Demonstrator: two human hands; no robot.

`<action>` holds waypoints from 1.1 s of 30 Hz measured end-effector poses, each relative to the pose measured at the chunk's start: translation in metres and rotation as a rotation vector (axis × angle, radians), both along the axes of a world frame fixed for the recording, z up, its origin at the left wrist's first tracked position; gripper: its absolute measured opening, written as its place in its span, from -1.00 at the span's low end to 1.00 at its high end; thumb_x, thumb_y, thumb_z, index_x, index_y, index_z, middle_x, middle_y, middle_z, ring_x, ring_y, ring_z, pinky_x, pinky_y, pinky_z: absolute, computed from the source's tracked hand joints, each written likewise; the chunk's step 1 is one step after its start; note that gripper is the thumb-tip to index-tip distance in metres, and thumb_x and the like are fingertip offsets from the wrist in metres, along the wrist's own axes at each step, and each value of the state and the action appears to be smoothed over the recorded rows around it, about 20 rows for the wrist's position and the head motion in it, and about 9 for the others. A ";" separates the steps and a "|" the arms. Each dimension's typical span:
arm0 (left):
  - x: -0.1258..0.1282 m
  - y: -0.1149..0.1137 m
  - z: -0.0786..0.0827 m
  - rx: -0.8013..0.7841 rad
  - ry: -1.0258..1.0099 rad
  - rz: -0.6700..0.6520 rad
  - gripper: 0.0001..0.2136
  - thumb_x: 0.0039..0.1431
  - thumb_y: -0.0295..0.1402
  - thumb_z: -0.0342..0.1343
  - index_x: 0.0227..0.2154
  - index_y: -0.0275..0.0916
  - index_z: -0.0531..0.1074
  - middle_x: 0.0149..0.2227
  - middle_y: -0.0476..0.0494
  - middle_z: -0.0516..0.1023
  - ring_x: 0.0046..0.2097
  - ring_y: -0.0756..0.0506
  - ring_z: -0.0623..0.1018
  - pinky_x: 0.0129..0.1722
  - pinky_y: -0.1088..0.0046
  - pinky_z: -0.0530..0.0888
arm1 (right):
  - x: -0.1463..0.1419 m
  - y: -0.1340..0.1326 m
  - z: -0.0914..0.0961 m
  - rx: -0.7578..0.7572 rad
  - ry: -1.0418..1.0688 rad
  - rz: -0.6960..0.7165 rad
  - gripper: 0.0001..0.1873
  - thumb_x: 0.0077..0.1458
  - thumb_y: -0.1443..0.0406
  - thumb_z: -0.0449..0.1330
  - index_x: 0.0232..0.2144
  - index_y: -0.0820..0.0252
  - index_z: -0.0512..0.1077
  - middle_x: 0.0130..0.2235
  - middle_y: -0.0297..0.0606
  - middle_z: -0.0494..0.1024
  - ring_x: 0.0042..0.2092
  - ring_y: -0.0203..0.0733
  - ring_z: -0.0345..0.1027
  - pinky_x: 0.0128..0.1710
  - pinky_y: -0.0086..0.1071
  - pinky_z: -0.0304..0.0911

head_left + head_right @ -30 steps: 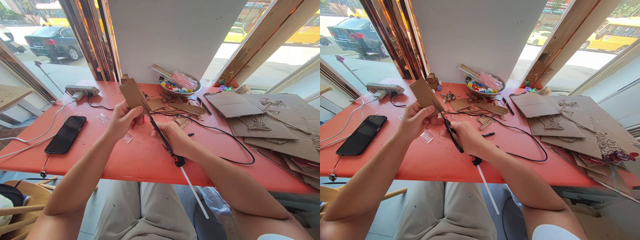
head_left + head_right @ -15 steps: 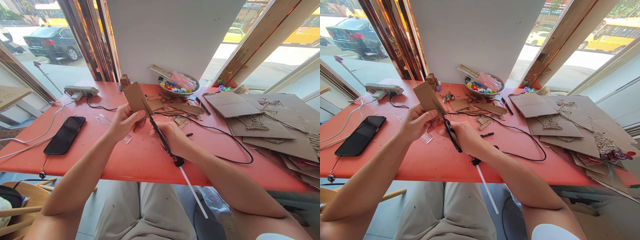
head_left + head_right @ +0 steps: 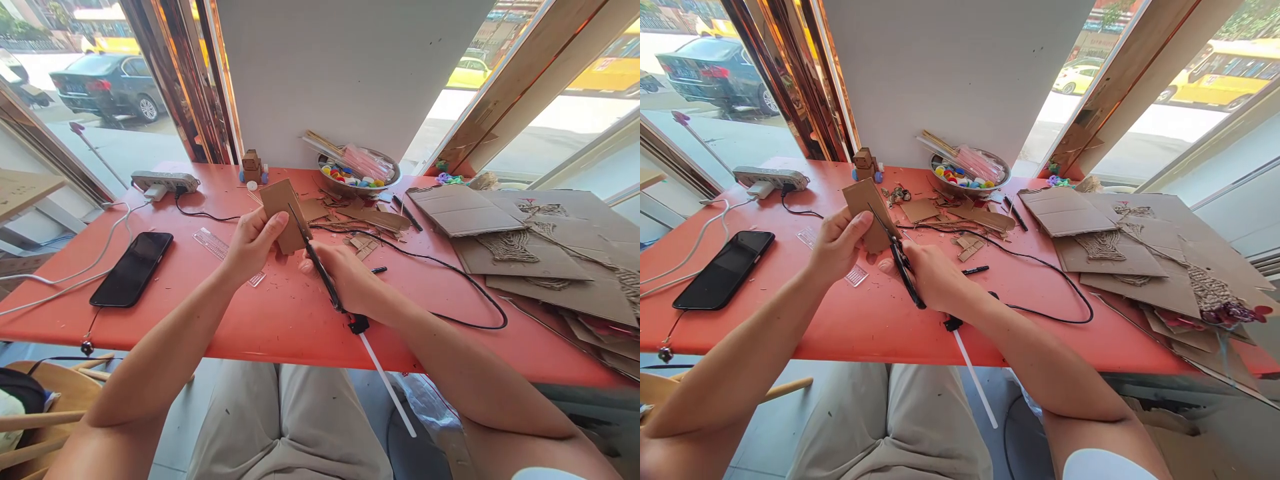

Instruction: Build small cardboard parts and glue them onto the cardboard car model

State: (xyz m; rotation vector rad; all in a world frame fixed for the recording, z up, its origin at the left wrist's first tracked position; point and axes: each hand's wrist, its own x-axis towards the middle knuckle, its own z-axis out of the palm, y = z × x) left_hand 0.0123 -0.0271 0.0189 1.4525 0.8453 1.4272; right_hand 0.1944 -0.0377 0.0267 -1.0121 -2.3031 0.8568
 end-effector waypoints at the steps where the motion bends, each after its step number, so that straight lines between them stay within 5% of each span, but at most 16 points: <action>1: 0.000 -0.001 0.000 0.004 0.000 -0.003 -0.35 -0.08 0.33 0.38 -0.61 -0.12 0.23 -0.73 0.10 0.31 -0.74 0.02 0.35 -0.77 0.50 0.30 | 0.000 0.000 0.000 0.008 0.010 0.005 -0.39 0.35 -0.28 -0.05 -0.43 0.05 0.20 -0.45 -0.33 0.37 -0.40 -0.22 0.18 -0.34 -0.35 0.06; 10: 0.000 -0.003 0.001 0.017 -0.010 0.004 -0.35 -0.07 0.35 0.37 -0.62 -0.12 0.25 -0.74 0.10 0.29 -0.70 -0.05 0.46 -0.78 0.48 0.32 | -0.005 -0.004 -0.003 -0.034 0.097 0.015 -0.22 0.21 -0.48 -0.16 -0.54 0.02 0.09 -0.60 -0.43 0.20 -0.49 -0.30 0.02 -0.43 -0.32 0.02; 17: 0.001 -0.004 0.000 -0.028 0.033 -0.005 -0.42 0.00 0.25 0.36 -0.61 -0.13 0.29 -0.72 0.06 0.38 -0.74 0.00 0.38 -0.81 0.51 0.30 | -0.006 -0.007 -0.003 -0.231 0.132 0.053 -0.33 0.29 -0.33 -0.07 -0.53 0.04 0.13 -0.60 -0.40 0.25 -0.55 -0.25 0.21 -0.50 -0.34 0.12; 24: 0.002 -0.008 -0.002 -0.048 0.079 -0.024 -0.48 0.06 0.16 0.34 -0.63 -0.15 0.32 -0.73 0.04 0.41 -0.77 0.04 0.33 -0.82 0.52 0.30 | -0.006 -0.006 -0.002 -0.122 0.133 0.036 -0.33 0.30 -0.29 -0.07 -0.57 0.05 0.15 -0.57 -0.36 0.20 -0.48 -0.23 0.16 -0.48 -0.34 0.04; 33: 0.005 0.002 -0.006 0.023 -0.061 0.136 -0.34 -0.03 0.31 0.34 -0.65 -0.11 0.14 -0.74 0.12 0.22 -0.73 0.05 0.29 -0.80 0.52 0.26 | -0.010 -0.007 -0.005 -0.210 0.145 0.000 -0.27 0.19 -0.41 -0.04 -0.56 0.05 0.12 -0.56 -0.40 0.08 -0.47 -0.27 0.05 -0.49 -0.34 -0.05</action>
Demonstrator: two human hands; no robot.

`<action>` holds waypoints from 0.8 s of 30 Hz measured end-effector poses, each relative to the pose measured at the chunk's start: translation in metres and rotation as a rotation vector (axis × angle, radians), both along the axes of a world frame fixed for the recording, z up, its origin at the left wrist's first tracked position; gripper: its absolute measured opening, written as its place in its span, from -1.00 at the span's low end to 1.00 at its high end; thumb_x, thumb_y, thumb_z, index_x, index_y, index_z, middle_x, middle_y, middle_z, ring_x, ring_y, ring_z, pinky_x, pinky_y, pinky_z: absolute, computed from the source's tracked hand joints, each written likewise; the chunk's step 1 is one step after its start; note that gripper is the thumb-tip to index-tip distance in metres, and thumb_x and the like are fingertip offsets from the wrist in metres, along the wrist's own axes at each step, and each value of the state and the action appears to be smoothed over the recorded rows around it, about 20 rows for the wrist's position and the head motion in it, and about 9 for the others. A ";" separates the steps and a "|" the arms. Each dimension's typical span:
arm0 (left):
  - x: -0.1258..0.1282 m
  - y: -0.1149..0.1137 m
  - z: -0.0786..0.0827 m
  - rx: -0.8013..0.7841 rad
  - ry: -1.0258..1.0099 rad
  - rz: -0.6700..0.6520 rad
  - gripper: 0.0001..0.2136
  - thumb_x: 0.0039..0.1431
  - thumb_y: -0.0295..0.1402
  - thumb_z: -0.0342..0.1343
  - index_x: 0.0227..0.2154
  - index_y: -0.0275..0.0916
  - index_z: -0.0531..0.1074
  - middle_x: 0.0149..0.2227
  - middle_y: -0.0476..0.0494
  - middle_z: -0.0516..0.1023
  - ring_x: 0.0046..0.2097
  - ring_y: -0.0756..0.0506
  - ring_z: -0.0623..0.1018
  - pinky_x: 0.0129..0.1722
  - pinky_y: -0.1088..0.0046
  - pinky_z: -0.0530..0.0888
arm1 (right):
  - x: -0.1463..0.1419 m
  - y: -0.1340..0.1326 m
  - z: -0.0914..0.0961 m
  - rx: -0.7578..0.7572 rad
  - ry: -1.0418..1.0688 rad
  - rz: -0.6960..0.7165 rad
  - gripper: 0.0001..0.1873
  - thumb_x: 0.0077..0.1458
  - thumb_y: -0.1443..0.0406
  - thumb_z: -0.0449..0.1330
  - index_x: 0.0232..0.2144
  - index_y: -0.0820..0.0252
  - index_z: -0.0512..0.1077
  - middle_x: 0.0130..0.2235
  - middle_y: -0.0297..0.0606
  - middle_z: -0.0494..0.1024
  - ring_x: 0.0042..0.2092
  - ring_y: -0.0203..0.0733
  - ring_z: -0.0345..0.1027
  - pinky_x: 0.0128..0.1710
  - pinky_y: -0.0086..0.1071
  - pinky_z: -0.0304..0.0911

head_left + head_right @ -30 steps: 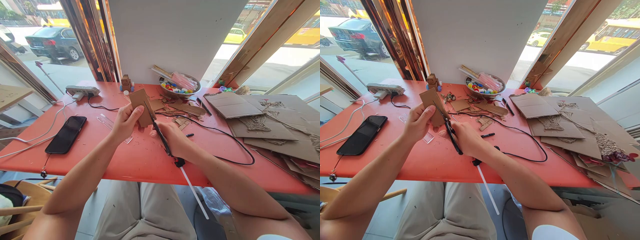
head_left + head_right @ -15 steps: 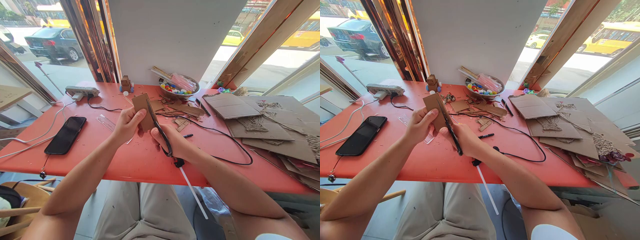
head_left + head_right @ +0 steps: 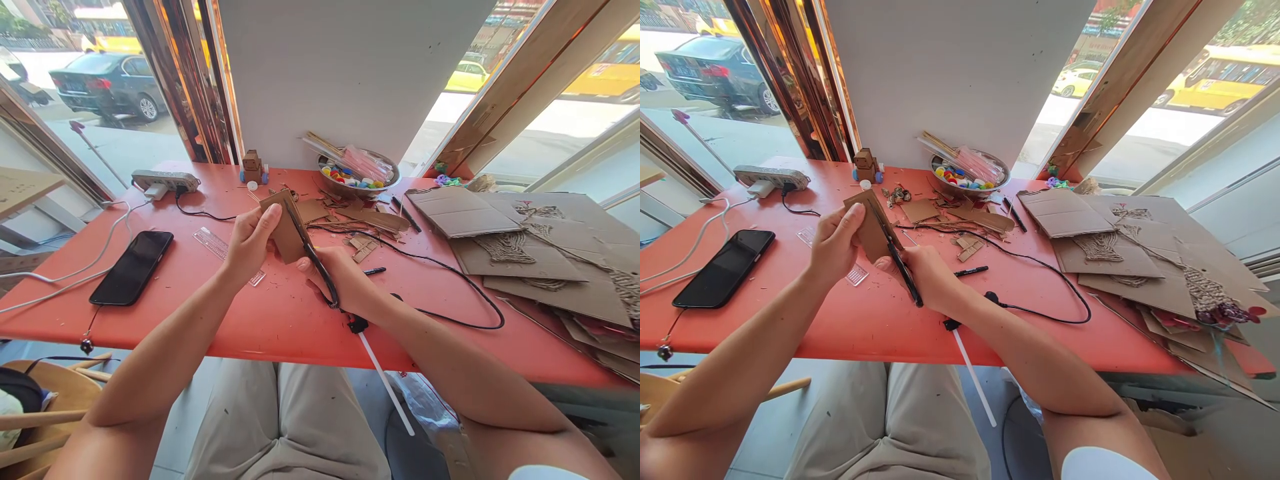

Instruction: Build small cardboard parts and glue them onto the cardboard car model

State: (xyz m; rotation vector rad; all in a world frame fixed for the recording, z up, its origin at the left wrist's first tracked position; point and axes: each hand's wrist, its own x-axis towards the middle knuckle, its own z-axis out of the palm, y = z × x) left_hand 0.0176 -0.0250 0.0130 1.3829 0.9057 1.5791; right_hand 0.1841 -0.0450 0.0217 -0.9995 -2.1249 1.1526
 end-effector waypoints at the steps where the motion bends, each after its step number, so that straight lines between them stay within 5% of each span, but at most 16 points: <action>1: 0.000 0.000 0.000 -0.005 0.008 0.000 -0.33 -0.03 0.34 0.33 -0.65 -0.11 0.15 -0.74 0.13 0.20 -0.74 0.06 0.25 -0.81 0.52 0.24 | 0.000 0.000 0.000 -0.012 0.001 0.003 -0.28 0.20 -0.40 -0.04 -0.56 0.05 0.11 -0.56 -0.40 0.09 -0.47 -0.26 0.06 -0.50 -0.34 -0.04; 10: 0.000 -0.006 0.002 -0.028 0.104 -0.113 -0.31 0.00 0.36 0.30 -0.68 -0.14 0.18 -0.77 0.13 0.20 -0.76 0.09 0.25 -0.83 0.58 0.15 | -0.002 0.001 -0.002 -0.102 0.103 -0.047 -0.28 0.09 -0.40 0.07 -0.60 0.07 0.22 -0.60 -0.40 0.20 -0.53 -0.27 0.16 -0.56 -0.37 0.03; 18: -0.001 -0.005 0.003 -0.057 0.105 -0.124 -0.35 0.01 0.33 0.30 -0.67 -0.14 0.23 -0.76 0.10 0.28 -0.76 0.05 0.30 -0.82 0.55 0.22 | -0.006 -0.003 -0.004 -0.243 0.185 -0.048 -0.30 -0.01 -0.40 0.20 -0.58 0.07 0.29 -0.72 -0.51 0.15 -0.69 -0.35 0.02 -0.68 -0.38 -0.01; 24: 0.002 -0.008 0.003 -0.102 0.184 -0.189 -0.39 0.06 0.28 0.26 -0.65 -0.14 0.26 -0.77 0.08 0.30 -0.76 0.06 0.29 -0.81 0.57 0.21 | -0.003 -0.001 -0.003 -0.196 0.176 -0.020 -0.26 0.13 -0.40 0.06 -0.55 0.11 0.36 -0.65 -0.41 0.32 -0.62 -0.30 0.26 -0.60 -0.40 0.21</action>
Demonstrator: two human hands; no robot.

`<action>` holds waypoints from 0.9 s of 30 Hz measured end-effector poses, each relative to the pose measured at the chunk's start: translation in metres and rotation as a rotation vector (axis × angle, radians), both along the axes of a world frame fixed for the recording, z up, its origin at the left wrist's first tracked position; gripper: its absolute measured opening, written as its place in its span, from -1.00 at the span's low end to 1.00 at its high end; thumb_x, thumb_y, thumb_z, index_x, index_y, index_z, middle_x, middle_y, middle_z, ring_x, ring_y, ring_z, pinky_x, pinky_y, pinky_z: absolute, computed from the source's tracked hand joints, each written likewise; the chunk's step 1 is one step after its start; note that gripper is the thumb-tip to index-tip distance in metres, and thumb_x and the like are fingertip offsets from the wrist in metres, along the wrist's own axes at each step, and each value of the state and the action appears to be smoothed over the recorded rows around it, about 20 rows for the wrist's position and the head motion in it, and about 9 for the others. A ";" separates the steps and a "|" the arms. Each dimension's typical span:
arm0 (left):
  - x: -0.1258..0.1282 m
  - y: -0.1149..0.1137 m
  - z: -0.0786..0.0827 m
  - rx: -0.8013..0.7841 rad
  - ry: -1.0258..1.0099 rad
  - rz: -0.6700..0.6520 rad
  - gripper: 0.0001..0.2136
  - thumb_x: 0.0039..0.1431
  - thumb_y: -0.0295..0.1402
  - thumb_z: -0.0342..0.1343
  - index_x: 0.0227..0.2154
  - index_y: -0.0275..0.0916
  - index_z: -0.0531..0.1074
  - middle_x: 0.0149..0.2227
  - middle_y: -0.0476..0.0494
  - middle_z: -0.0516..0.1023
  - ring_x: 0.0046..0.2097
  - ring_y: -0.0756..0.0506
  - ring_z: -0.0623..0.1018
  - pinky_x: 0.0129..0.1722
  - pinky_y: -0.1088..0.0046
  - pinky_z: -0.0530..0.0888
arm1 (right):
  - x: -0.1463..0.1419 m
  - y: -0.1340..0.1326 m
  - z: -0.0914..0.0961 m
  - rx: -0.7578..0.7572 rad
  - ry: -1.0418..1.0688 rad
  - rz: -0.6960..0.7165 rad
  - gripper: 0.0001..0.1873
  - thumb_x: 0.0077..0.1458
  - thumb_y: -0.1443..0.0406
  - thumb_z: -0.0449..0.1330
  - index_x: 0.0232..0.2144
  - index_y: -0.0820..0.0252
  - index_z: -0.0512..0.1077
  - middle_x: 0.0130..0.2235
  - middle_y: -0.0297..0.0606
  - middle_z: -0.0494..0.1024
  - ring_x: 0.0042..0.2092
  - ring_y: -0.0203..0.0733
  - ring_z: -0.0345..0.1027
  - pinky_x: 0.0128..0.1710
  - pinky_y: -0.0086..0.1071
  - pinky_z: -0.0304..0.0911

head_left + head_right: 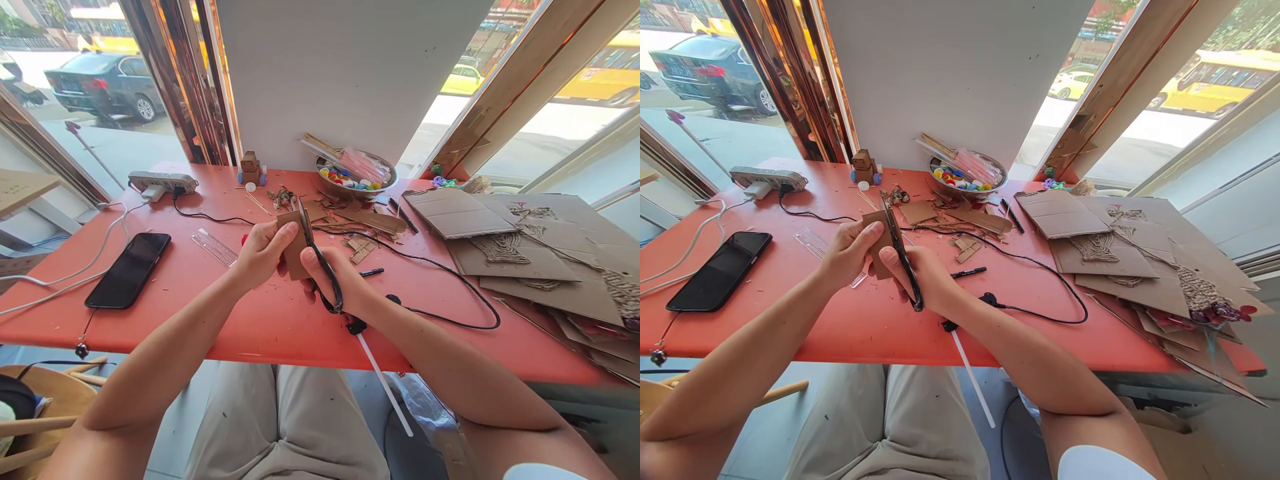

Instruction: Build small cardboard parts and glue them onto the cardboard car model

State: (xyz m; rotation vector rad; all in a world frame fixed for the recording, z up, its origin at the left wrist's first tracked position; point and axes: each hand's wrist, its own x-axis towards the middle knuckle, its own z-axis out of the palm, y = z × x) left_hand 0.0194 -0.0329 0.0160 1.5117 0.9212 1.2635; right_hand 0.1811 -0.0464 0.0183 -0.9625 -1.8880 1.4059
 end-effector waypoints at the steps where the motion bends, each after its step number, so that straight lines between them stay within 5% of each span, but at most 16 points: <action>1: 0.001 0.000 0.000 -0.005 0.000 -0.006 -0.39 0.06 0.29 0.27 -0.65 -0.15 0.26 -0.77 0.08 0.31 -0.76 0.06 0.29 -0.81 0.56 0.21 | 0.000 0.001 -0.001 -0.006 0.000 -0.006 -0.25 0.12 -0.40 0.06 -0.54 0.12 0.38 -0.66 -0.41 0.32 -0.63 -0.30 0.26 -0.60 -0.41 0.21; 7: 0.002 0.005 -0.004 0.001 -0.043 0.027 -0.33 -0.02 0.37 0.28 -0.68 -0.15 0.26 -0.77 0.08 0.28 -0.77 0.06 0.27 -0.82 0.54 0.21 | -0.003 0.005 -0.004 -0.093 0.035 -0.051 -0.23 -0.06 -0.45 0.21 -0.63 0.08 0.26 -0.71 -0.50 0.18 -0.72 -0.38 0.07 -0.73 -0.43 0.02; 11: 0.001 0.009 -0.005 -0.006 -0.090 0.032 -0.29 -0.16 0.45 0.31 -0.68 -0.15 0.28 -0.76 0.09 0.27 -0.76 0.05 0.27 -0.83 0.51 0.22 | 0.001 0.014 -0.001 -0.043 0.051 -0.125 -0.15 -0.15 -0.51 0.23 -0.72 0.04 0.11 -0.72 -0.46 0.18 -0.71 -0.38 0.08 -0.74 -0.43 0.03; 14: -0.001 0.013 -0.006 -0.028 -0.131 0.046 -0.28 -0.25 0.44 0.36 -0.67 -0.15 0.27 -0.72 0.07 0.31 -0.71 0.02 0.35 -0.80 0.51 0.29 | 0.013 0.029 0.004 -0.074 0.129 -0.186 -0.17 -0.14 -0.52 0.23 -0.68 0.03 0.18 -0.72 -0.47 0.19 -0.71 -0.33 0.10 -0.73 -0.40 0.08; 21: -0.005 0.016 -0.011 -0.048 -0.127 0.037 -0.36 -0.19 0.33 0.43 -0.54 -0.20 0.44 -0.55 -0.08 0.58 -0.53 -0.06 0.56 -0.63 0.49 0.47 | 0.054 0.077 0.016 -0.265 0.321 -0.219 -0.20 0.08 -0.51 0.06 -0.45 0.06 0.40 -0.49 -0.22 0.55 -0.46 -0.09 0.47 -0.52 -0.29 0.35; 27: -0.010 0.011 -0.008 -0.047 -0.179 -0.044 -0.45 -0.03 0.19 0.45 -0.28 -0.22 0.53 -0.41 -0.13 0.69 -0.37 -0.18 0.71 -0.36 0.30 0.67 | 0.055 0.063 0.020 -0.067 0.077 -0.058 -0.12 -0.05 -0.58 0.07 -0.46 0.08 0.35 -0.58 -0.38 0.35 -0.56 -0.21 0.29 -0.57 -0.35 0.20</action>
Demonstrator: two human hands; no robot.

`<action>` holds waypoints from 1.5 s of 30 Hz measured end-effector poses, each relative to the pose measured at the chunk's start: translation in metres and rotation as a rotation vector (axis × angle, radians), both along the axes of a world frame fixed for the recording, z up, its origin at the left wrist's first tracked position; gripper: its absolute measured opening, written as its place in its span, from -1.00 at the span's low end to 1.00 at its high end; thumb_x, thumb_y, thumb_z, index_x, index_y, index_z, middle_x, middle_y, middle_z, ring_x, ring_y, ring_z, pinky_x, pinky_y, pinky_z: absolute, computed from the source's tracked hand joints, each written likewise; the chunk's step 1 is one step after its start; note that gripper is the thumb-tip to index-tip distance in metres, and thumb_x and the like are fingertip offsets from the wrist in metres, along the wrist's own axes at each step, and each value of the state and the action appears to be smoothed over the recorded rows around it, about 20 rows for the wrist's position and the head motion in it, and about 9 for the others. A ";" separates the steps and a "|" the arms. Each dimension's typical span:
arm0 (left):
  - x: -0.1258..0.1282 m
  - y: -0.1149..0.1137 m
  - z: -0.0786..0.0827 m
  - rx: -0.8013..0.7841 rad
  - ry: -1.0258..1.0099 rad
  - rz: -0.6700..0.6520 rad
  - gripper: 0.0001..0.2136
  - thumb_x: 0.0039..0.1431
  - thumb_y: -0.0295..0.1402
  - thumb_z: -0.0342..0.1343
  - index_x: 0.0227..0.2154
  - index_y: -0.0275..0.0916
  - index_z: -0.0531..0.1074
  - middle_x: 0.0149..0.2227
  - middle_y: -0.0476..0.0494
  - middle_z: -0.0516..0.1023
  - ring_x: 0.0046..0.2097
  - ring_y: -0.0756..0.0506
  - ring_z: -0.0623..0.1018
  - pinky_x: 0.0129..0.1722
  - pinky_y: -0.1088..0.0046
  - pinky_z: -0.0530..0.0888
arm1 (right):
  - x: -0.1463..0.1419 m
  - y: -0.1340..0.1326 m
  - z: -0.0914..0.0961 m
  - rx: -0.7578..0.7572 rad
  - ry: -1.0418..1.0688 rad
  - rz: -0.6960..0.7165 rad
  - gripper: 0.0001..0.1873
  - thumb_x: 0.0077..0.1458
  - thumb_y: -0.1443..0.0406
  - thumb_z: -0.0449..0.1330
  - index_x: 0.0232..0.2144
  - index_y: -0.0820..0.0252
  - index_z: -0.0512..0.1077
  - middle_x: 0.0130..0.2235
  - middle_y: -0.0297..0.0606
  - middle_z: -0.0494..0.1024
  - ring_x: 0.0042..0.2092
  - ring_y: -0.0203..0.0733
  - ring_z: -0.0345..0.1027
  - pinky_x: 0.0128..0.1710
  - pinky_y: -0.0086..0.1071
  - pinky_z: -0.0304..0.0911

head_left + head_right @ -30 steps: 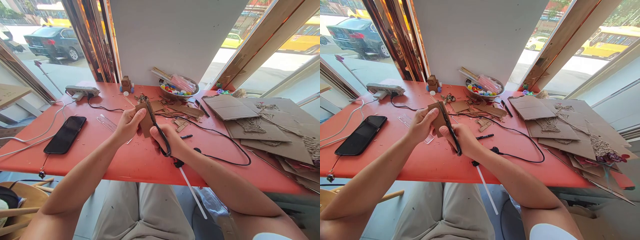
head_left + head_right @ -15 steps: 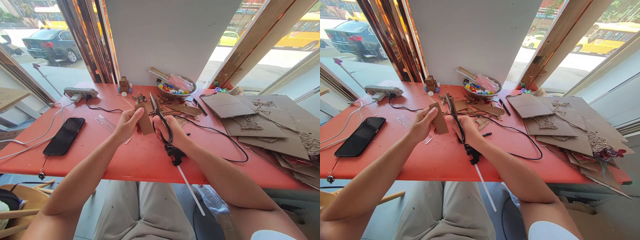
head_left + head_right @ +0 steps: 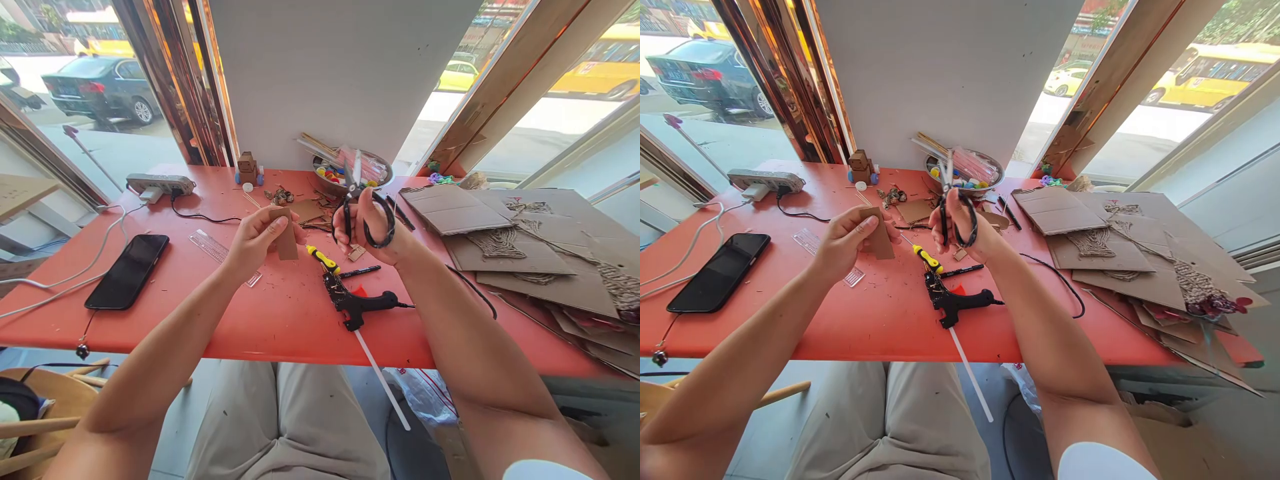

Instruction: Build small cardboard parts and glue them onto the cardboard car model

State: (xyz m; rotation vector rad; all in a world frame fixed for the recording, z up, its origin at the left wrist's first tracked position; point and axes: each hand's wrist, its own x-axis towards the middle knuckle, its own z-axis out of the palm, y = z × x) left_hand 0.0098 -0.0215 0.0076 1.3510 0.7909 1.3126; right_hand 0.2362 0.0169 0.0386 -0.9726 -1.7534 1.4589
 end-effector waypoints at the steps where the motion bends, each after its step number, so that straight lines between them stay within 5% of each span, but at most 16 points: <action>1: -0.001 0.000 0.001 0.004 -0.001 -0.011 -0.46 -0.02 0.16 0.46 -0.28 -0.22 0.52 -0.45 -0.10 0.67 -0.41 -0.15 0.69 -0.39 0.33 0.65 | -0.003 -0.006 0.001 0.066 -0.072 0.049 -0.10 -0.09 -0.60 0.08 -0.45 0.09 0.35 -0.59 -0.41 0.31 -0.58 -0.25 0.22 -0.57 -0.36 0.14; 7: -0.003 -0.001 0.007 -0.017 0.076 -0.054 -0.48 -0.02 0.17 0.45 -0.41 -0.21 0.47 -0.61 0.02 0.49 -0.62 0.02 0.42 -0.66 0.53 0.35 | -0.015 -0.031 0.012 0.384 -0.432 0.105 -0.25 0.08 -0.45 0.07 -0.55 0.05 0.17 -0.53 -0.41 0.24 -0.45 -0.28 0.11 -0.43 -0.35 0.02; 16: -0.006 -0.002 0.011 -0.069 0.138 -0.066 -0.36 -0.16 0.30 0.45 -0.50 -0.18 0.35 -0.64 0.05 0.39 -0.67 0.08 0.29 -0.72 0.58 0.15 | -0.027 -0.040 0.018 0.425 -0.870 0.071 -0.73 0.27 0.19 0.21 -0.41 0.04 0.22 -0.36 -0.32 0.52 -0.34 -0.18 0.32 -0.33 -0.39 0.05; 22: -0.011 -0.001 0.011 -0.033 0.214 -0.106 -0.35 -0.12 0.34 0.41 -0.46 -0.20 0.42 -0.61 0.02 0.40 -0.64 0.07 0.33 -0.71 0.59 0.16 | -0.032 -0.047 0.022 0.543 -1.126 0.011 -0.75 0.39 0.08 0.18 -0.28 0.08 0.40 -0.31 -0.17 0.63 -0.28 -0.04 0.48 -0.36 -0.35 -0.02; 30: -0.012 -0.001 0.013 0.017 0.210 -0.166 -0.41 -0.04 0.29 0.40 -0.44 -0.19 0.45 -0.63 0.05 0.35 -0.66 0.07 0.26 -0.71 0.54 0.13 | -0.034 -0.051 0.025 0.603 -1.184 -0.011 -0.72 0.40 0.07 0.15 -0.10 0.12 0.50 -0.26 -0.04 0.70 -0.27 0.06 0.53 -0.37 -0.30 -0.07; 36: -0.013 -0.001 0.013 0.048 0.209 -0.129 -0.39 -0.04 0.30 0.40 -0.51 -0.19 0.40 -0.64 0.04 0.37 -0.68 0.07 0.27 -0.71 0.54 0.13 | -0.033 -0.047 0.014 0.584 -1.055 -0.065 -0.72 0.38 0.09 0.17 -0.28 0.11 0.53 -0.38 -0.11 0.65 -0.33 -0.02 0.48 -0.38 -0.30 -0.08; 42: -0.009 0.001 0.012 0.125 0.097 -0.009 -0.47 -0.02 0.23 0.43 -0.44 -0.18 0.51 -0.60 0.03 0.47 -0.62 0.02 0.41 -0.62 0.49 0.36 | -0.002 -0.006 0.000 0.365 -0.562 -0.360 -0.35 0.26 -0.29 0.11 -0.46 0.13 0.45 -0.46 -0.21 0.52 -0.45 -0.09 0.40 -0.39 -0.30 0.19; 45: -0.011 0.004 0.011 0.183 -0.001 0.066 -0.58 0.01 0.09 0.48 -0.34 -0.14 0.57 -0.55 0.06 0.50 -0.59 0.01 0.46 -0.50 0.41 0.51 | 0.027 0.014 0.007 0.326 -0.777 -0.543 -0.38 0.28 -0.28 0.07 -0.27 0.13 0.47 -0.27 -0.01 0.64 -0.27 0.12 0.54 -0.27 -0.17 0.35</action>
